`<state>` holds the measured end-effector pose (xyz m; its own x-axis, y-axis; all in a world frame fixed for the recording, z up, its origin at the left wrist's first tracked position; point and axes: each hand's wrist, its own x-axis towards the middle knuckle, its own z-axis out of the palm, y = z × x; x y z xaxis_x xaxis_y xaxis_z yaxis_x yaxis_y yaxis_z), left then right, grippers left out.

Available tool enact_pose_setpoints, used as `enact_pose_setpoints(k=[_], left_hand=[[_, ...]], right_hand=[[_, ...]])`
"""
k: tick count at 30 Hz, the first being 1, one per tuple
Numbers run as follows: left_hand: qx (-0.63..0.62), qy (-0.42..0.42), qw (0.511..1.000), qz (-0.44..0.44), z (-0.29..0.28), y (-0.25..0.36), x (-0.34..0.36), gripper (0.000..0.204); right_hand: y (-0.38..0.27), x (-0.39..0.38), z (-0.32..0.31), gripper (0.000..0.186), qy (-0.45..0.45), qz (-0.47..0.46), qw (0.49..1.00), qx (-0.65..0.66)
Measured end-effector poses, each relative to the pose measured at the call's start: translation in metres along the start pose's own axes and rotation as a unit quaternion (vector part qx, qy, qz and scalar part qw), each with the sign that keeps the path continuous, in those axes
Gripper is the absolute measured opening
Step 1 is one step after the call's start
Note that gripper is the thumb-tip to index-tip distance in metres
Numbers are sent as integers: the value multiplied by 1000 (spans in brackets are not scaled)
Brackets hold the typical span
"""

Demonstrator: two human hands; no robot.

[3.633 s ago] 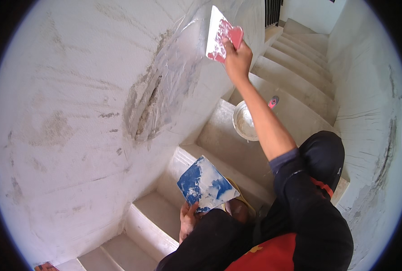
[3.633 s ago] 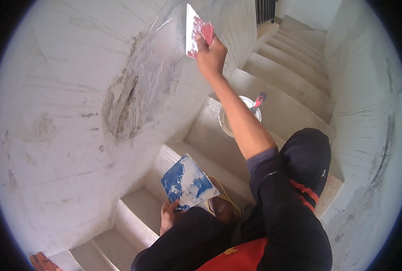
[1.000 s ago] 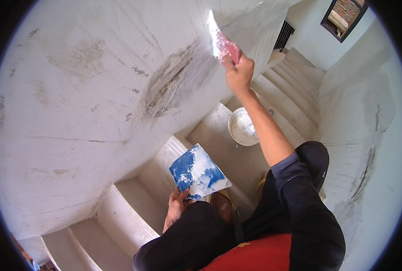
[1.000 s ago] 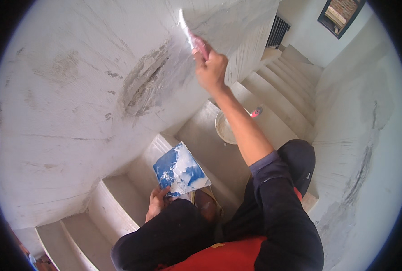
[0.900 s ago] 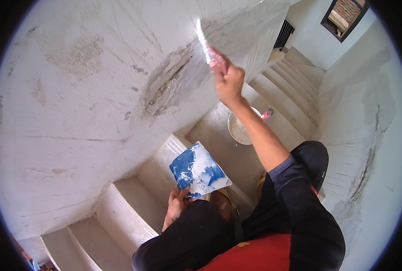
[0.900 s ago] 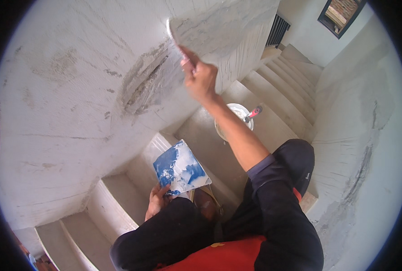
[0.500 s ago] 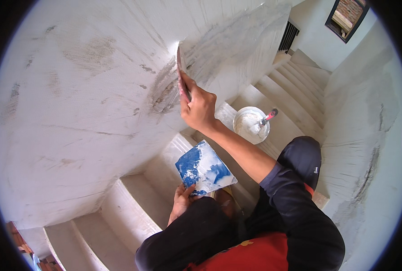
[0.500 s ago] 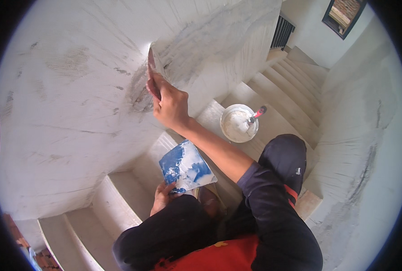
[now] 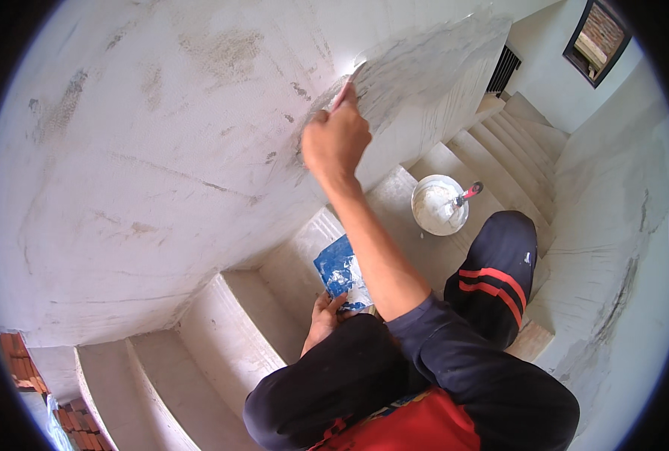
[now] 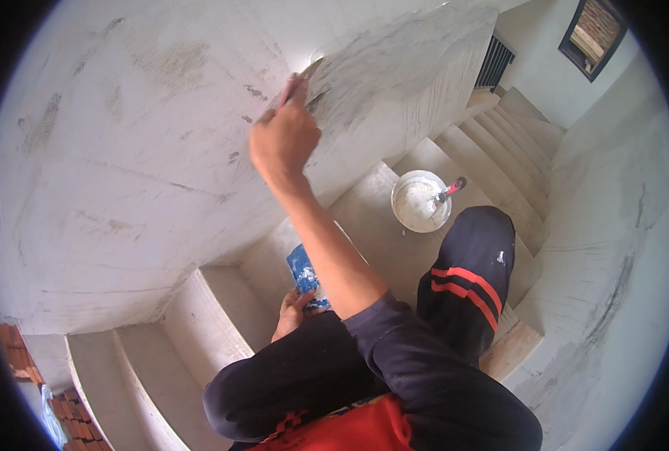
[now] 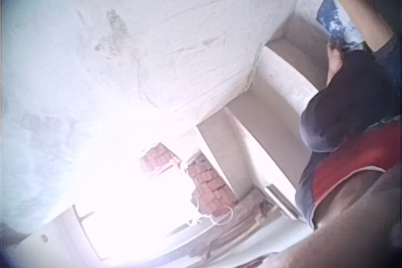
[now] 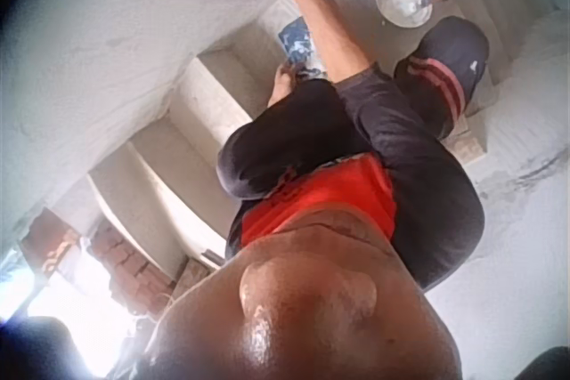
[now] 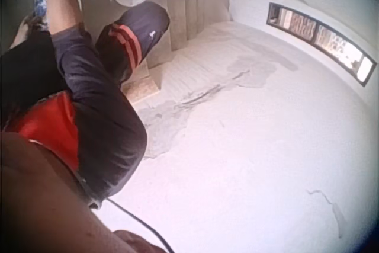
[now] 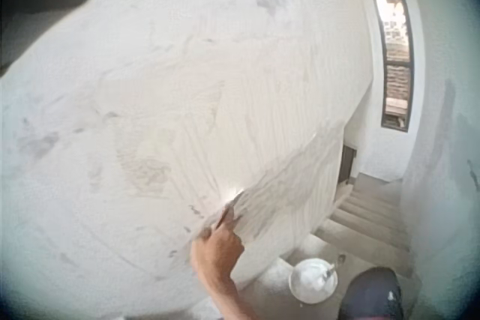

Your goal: The person is sitting on a staircase and applying white plaster to the wall using a trowel and a hawk. They repeatedly scoop plaster from a bucket, transfer it to the hawk, and smooth it onto the wall surface.

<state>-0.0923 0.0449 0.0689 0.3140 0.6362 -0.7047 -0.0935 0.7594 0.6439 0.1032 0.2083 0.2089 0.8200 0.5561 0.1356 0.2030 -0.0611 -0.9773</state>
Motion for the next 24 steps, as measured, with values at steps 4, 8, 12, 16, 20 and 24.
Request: enact_pose_setpoints(k=[4, 8, 12, 16, 20, 24], left_hand=[[-49, -24, 998, -10, 3, 1, 0, 30], [-23, -28, 999, -11, -1, 2, 1, 31], [-56, -49, 997, -25, -3, 0, 0, 31], [-27, -22, 999, -1, -10, -7, 9, 29], [-36, -5, 999, -10, 0, 0, 2, 26], [-15, -21, 1000, 3, -10, -3, 9, 26]], right_hand=[[-7, -31, 18, 59, -52, -18, 998, -18], [-3, -67, 14, 47, -72, -79, 993, 54], [33, -65, -13, 29, -81, -79, 990, 88], [55, -19, -47, 19, 39, -105, 988, 103], [64, 31, -46, 21, 87, -159, 982, 57], [58, 15, -23, 29, 99, -163, 982, 11]])
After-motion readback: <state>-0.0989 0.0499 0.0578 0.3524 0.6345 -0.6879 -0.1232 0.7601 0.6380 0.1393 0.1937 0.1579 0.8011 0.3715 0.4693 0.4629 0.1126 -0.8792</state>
